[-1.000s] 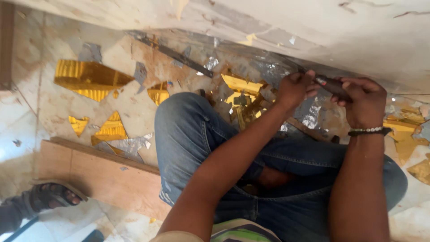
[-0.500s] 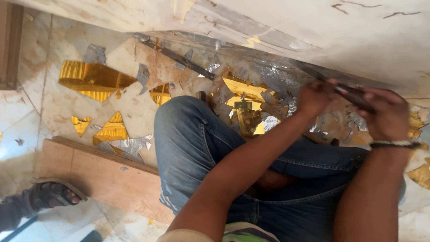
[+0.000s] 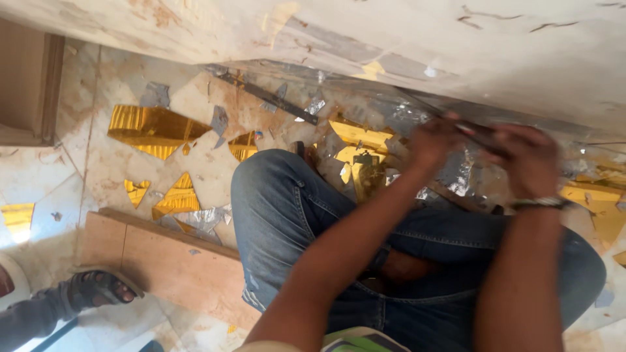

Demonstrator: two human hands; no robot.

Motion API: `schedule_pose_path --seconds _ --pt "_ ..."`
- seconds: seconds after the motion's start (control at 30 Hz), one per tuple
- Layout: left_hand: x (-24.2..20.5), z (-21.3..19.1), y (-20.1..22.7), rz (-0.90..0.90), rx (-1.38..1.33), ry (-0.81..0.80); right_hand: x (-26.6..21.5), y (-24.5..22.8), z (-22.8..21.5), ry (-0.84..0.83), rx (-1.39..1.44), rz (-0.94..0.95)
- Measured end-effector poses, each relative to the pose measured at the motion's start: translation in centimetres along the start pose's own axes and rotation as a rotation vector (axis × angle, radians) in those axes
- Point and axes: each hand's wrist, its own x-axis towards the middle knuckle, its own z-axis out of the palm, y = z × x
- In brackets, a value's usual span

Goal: The person removes gold decorative material from a wall surface using a handheld scraper and their fingers, picking away loose fragments.

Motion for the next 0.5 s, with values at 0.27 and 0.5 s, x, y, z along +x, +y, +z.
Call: schedule_pose_path --seconds 0.27,0.5 --pt "-0.8 1.0 2.0 -0.024 0.018 0.239 -0.3 -1.1 1.1 0.001 0.051 -0.011" --pt "2.3 -12.8 4.7 -0.038 -0.017 0.266 2.0 1.2 14.1 -0.130 0.078 0.031"
